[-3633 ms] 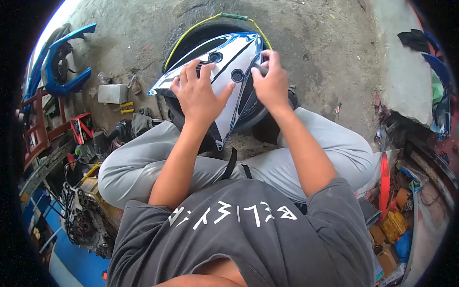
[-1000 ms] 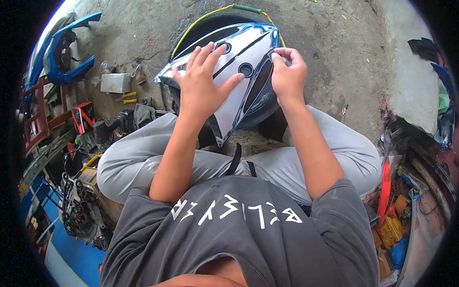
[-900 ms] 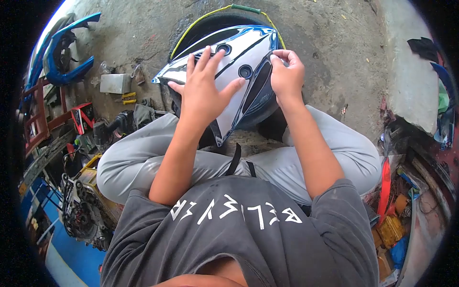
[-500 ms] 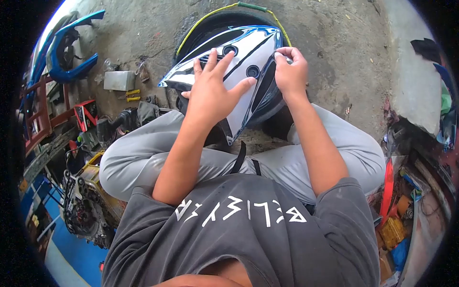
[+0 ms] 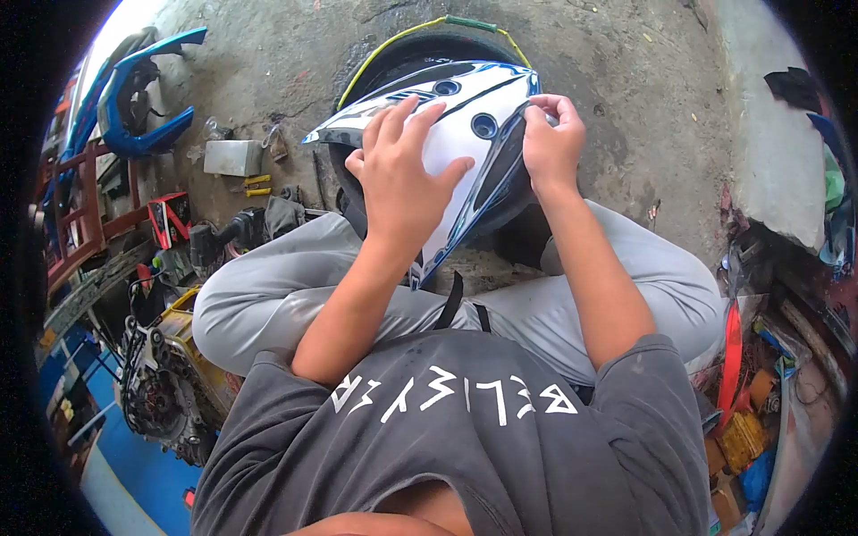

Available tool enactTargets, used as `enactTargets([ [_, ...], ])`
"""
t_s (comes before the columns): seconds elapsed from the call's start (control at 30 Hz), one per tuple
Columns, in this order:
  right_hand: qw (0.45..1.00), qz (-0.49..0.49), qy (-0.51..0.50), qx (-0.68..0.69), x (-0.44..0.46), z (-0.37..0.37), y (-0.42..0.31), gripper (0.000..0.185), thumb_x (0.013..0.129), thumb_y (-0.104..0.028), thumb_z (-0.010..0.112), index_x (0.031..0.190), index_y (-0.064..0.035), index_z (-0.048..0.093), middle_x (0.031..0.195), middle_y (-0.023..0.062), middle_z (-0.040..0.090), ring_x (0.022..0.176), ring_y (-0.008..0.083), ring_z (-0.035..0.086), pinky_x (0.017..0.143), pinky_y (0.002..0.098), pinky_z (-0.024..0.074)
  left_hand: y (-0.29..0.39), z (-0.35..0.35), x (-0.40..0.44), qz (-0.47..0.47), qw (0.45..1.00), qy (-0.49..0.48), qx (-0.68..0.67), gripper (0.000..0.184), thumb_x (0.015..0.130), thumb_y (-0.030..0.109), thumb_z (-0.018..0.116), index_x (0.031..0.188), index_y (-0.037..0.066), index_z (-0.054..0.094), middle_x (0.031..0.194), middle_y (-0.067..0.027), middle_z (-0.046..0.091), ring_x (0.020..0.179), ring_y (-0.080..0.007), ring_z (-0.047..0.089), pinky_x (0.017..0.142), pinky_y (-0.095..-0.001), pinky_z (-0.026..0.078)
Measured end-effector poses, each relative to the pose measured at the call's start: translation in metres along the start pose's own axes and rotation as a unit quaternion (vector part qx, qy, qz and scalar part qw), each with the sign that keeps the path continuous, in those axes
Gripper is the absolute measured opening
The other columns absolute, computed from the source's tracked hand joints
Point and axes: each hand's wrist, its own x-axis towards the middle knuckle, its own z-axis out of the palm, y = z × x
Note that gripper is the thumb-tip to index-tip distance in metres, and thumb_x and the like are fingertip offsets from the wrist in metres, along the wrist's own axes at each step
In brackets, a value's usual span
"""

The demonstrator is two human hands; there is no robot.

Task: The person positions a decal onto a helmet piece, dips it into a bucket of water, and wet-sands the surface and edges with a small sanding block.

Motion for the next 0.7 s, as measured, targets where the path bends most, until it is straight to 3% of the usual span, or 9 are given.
enactTargets([
  [0.2, 0.999, -0.015, 0.042, 0.024, 0.000, -0.001, 0.006, 0.012, 0.096, -0.004, 0.068, 0.106, -0.0006, 0.073, 0.105, 0.0063, 0.071, 0.096, 0.0134, 0.063, 0.088, 0.0304, 0.0517, -0.006, 0.006, 0.003, 0.115, 0.987, 0.106, -0.033, 0.055, 0.072, 0.027, 0.095, 0.123, 0.018, 0.078, 0.137, -0.0076, 0.069, 0.139, -0.0320, 0.056, 0.109, -0.0481, 0.038],
  [0.3, 0.999, -0.008, 0.033, 0.001, -0.007, 0.000, 0.005, 0.012, 0.096, -0.004, 0.068, 0.106, -0.0013, 0.073, 0.103, 0.0058, 0.071, 0.096, 0.0138, 0.063, 0.089, 0.0310, 0.0519, -0.032, 0.013, 0.019, 0.133, 0.982, 0.119, -0.060, 0.052, 0.072, 0.024, 0.094, 0.120, 0.014, 0.077, 0.133, -0.0109, 0.069, 0.138, -0.0353, 0.056, 0.109, -0.0508, 0.041],
  [0.43, 0.999, 0.023, -0.004, -0.038, -0.019, 0.006, 0.016, 0.011, 0.096, -0.005, 0.068, 0.105, -0.0015, 0.074, 0.100, 0.0056, 0.074, 0.095, 0.0150, 0.066, 0.091, 0.0313, 0.0522, -0.060, 0.017, 0.030, 0.089, 0.985, 0.111, -0.101, 0.058, 0.071, 0.024, 0.096, 0.123, 0.008, 0.077, 0.130, -0.0172, 0.071, 0.136, -0.0413, 0.058, 0.115, -0.0528, 0.045],
  [0.57, 0.992, -0.010, -0.052, -0.115, -0.022, 0.008, 0.027, 0.014, 0.092, -0.006, 0.070, 0.104, -0.0006, 0.074, 0.100, 0.0122, 0.076, 0.096, 0.0221, 0.071, 0.091, 0.0362, 0.0545, -0.067, 0.017, 0.028, 0.077, 0.994, 0.068, -0.030, 0.066, 0.071, 0.031, 0.097, 0.129, 0.008, 0.074, 0.139, -0.0184, 0.068, 0.142, -0.0410, 0.053, 0.116, -0.0524, 0.043],
  [0.6, 0.980, -0.047, -0.064, -0.181, -0.025, 0.008, 0.022, 0.015, 0.091, -0.008, 0.072, 0.104, -0.0004, 0.073, 0.101, 0.0164, 0.077, 0.098, 0.0281, 0.075, 0.091, 0.0396, 0.0561, -0.064, 0.018, 0.025, 0.051, 0.998, 0.036, -0.005, 0.072, 0.071, 0.038, 0.097, 0.134, 0.013, 0.073, 0.149, -0.0185, 0.061, 0.148, -0.0407, 0.046, 0.116, -0.0583, 0.039],
  [0.7, 0.968, -0.113, -0.055, -0.219, -0.031, 0.009, 0.005, 0.015, 0.091, -0.010, 0.073, 0.103, 0.0002, 0.073, 0.102, 0.0184, 0.077, 0.098, 0.0324, 0.076, 0.091, 0.0419, 0.0572, -0.054, 0.021, 0.020, 0.030, 0.997, 0.010, 0.076, 0.075, 0.074, 0.043, 0.095, 0.140, 0.018, 0.071, 0.157, -0.0180, 0.055, 0.154, -0.0404, 0.040, 0.120, -0.0644, 0.031],
])
